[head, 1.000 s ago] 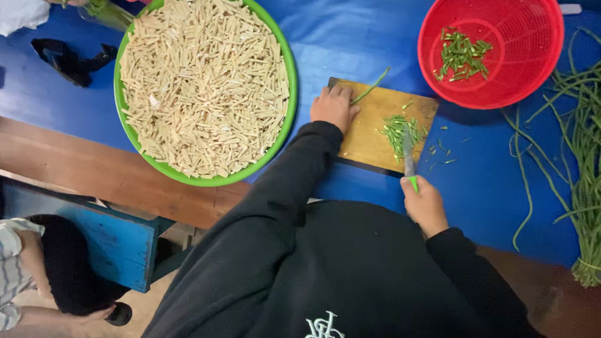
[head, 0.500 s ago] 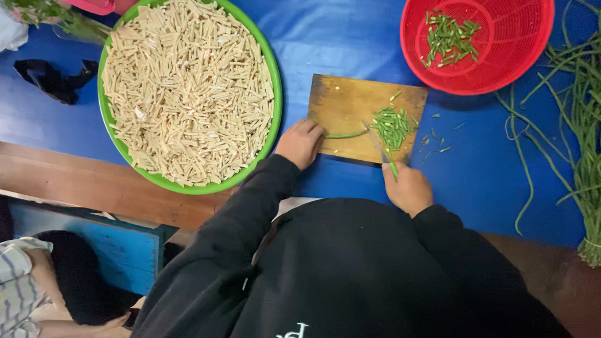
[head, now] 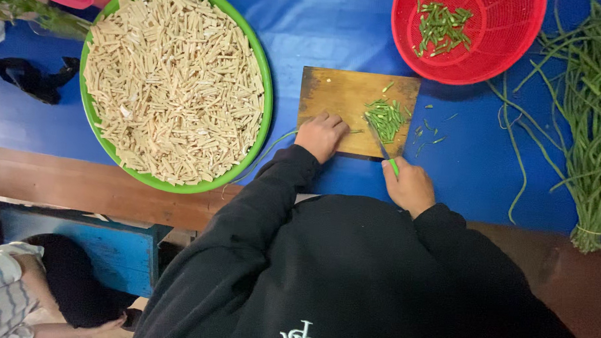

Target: The person uses a knife to slice long green beans into small pieces on a wooden cutting board. The person also slices a small piece of white root vegetable. The cut pieces accumulate on the board and in a nearby red basket.

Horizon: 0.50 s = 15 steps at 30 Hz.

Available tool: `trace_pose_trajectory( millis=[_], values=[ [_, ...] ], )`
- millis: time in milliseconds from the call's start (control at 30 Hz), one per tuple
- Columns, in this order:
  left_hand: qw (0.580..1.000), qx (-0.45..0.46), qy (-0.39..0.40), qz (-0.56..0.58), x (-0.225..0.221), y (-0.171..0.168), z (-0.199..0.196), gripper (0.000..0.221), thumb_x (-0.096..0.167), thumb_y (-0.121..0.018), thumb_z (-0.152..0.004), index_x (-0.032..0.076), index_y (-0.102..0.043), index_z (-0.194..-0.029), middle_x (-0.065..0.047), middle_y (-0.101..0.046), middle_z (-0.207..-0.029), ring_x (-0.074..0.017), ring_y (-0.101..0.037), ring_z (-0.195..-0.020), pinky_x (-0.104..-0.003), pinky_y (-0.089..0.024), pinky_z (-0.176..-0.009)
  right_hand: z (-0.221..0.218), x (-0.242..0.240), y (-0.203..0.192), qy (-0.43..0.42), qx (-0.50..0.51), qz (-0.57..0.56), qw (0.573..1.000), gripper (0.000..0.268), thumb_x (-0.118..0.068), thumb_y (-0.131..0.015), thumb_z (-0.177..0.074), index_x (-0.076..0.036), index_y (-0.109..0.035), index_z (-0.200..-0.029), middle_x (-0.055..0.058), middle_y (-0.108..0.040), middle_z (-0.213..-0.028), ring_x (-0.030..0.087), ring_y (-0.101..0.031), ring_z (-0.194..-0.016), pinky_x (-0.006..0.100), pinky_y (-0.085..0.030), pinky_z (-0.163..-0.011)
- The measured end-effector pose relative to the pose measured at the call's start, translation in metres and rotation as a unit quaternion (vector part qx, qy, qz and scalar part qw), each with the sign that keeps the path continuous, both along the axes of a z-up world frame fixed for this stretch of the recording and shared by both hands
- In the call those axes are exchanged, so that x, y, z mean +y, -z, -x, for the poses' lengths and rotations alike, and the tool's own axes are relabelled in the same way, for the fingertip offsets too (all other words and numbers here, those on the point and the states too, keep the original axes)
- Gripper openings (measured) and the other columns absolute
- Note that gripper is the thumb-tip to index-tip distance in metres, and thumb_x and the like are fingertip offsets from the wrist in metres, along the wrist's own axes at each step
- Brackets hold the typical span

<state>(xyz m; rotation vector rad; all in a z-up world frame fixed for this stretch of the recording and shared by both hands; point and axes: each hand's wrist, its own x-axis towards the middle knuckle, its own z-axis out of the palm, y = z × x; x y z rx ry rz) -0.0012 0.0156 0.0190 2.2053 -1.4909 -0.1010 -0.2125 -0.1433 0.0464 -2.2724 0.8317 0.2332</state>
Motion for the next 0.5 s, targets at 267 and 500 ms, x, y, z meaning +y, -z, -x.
trace_pose_trajectory(
  millis=[267,500],
  values=[
    [0.998,0.046,0.016,-0.029,-0.022,0.004,-0.01,0.012,0.016,-0.069,-0.082,0.016,-0.073,-0.093,-0.002,-0.067,-0.095,-0.0263,-0.066,-0.098,-0.041,-0.057,-0.079,0.014,-0.004,-0.013,0.094,-0.033,-0.037,0.994,0.035,-0.036,-0.058,-0.102,-0.003,-0.066,-0.094,0.026,-0.065,-0.072,0.049,-0.064,-0.072,0.056,-0.048,-0.062],
    [0.996,0.066,0.045,-0.031,-0.014,0.015,-0.01,0.011,0.016,-0.069,-0.087,0.016,-0.077,-0.096,-0.004,-0.069,-0.097,-0.0278,-0.068,-0.095,-0.042,-0.056,-0.076,0.022,-0.001,-0.002,-0.018,0.007,0.024,1.0,0.037,-0.037,-0.055,-0.103,-0.002,-0.064,-0.096,0.027,-0.066,-0.073,0.05,-0.065,-0.072,0.059,-0.05,-0.066]
  ],
)
